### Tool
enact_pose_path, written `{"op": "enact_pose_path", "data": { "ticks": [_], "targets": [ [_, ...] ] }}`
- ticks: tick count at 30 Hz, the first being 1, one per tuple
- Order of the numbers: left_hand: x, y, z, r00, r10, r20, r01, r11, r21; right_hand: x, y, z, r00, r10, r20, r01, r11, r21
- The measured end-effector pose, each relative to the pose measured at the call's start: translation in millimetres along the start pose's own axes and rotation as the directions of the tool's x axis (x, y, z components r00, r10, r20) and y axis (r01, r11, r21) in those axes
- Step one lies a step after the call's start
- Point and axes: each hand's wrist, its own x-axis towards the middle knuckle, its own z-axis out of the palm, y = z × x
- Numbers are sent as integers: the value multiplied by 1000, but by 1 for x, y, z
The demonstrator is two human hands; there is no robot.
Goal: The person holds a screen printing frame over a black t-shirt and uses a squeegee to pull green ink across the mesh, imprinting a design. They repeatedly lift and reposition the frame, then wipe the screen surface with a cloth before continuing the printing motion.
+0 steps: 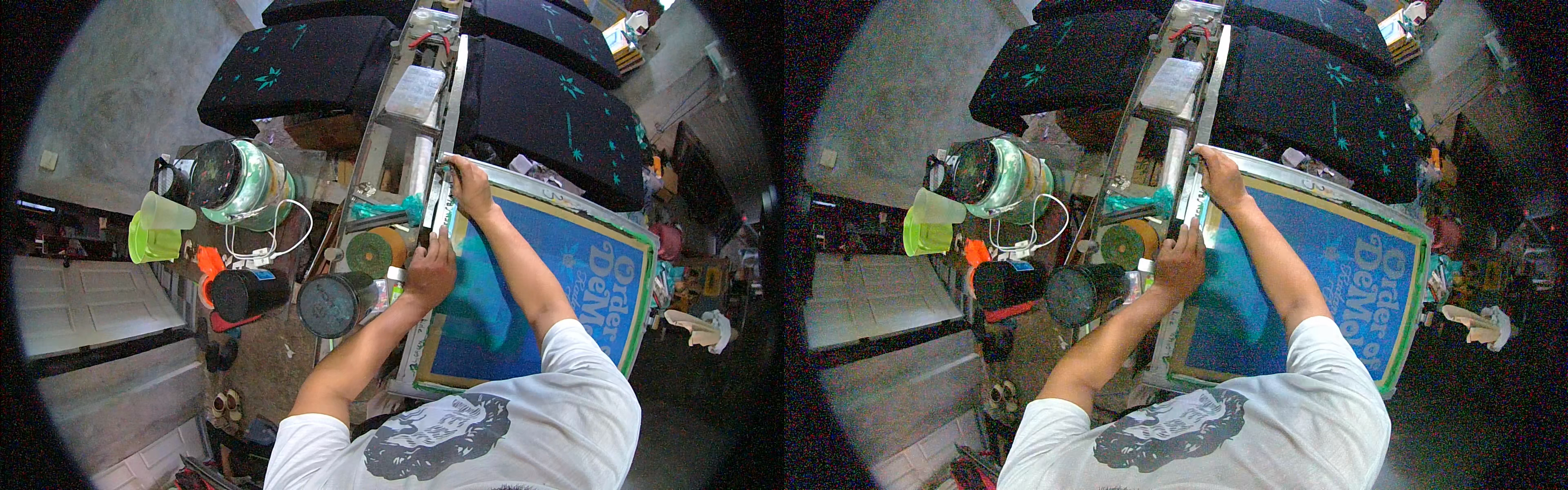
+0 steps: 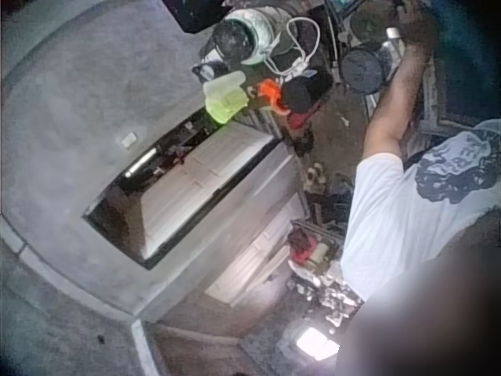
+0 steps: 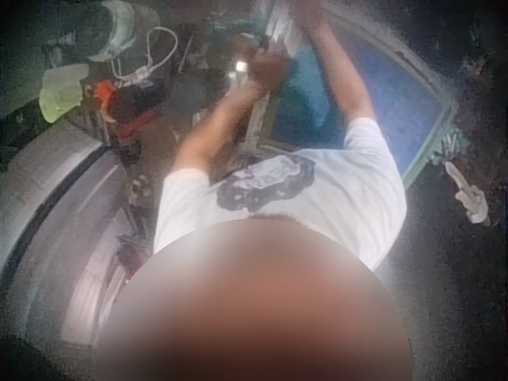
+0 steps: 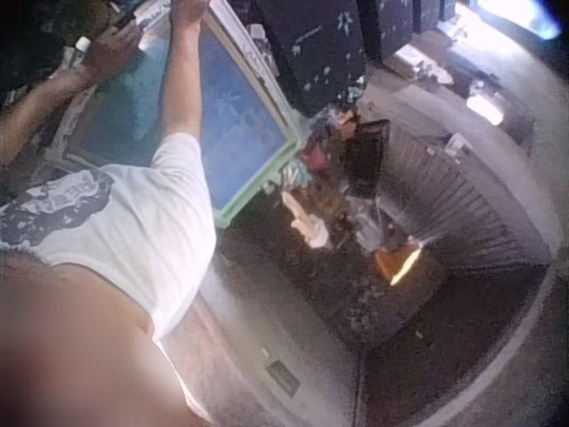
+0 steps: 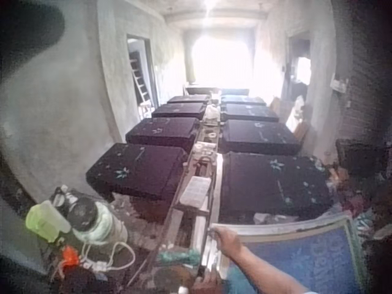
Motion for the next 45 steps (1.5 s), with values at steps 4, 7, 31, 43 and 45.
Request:
{"op": "enact_pose_path", "data": {
  "ticks": [4,7,31,43,45],
  "targets": [
    [1,1,-2,1000,-4,9,4,1000,7,9,7,5,994,102,-51,-101,995,10],
    [2,1,-4,1000,2,23,-3,1000,18,25,12,6,959,263,-110,-258,965,56],
    [4,1,-10,997,-21,70,17,998,57,62,54,22,778,628,-18,-628,778,-4],
    [7,-1,-3,999,10,39,-12,998,64,84,71,17,760,636,-131,-643,766,-17],
    [0,-1,-1,999,-10,37,9,999,44,89,29,2,846,521,-113,-526,851,-15]
  ]
}}
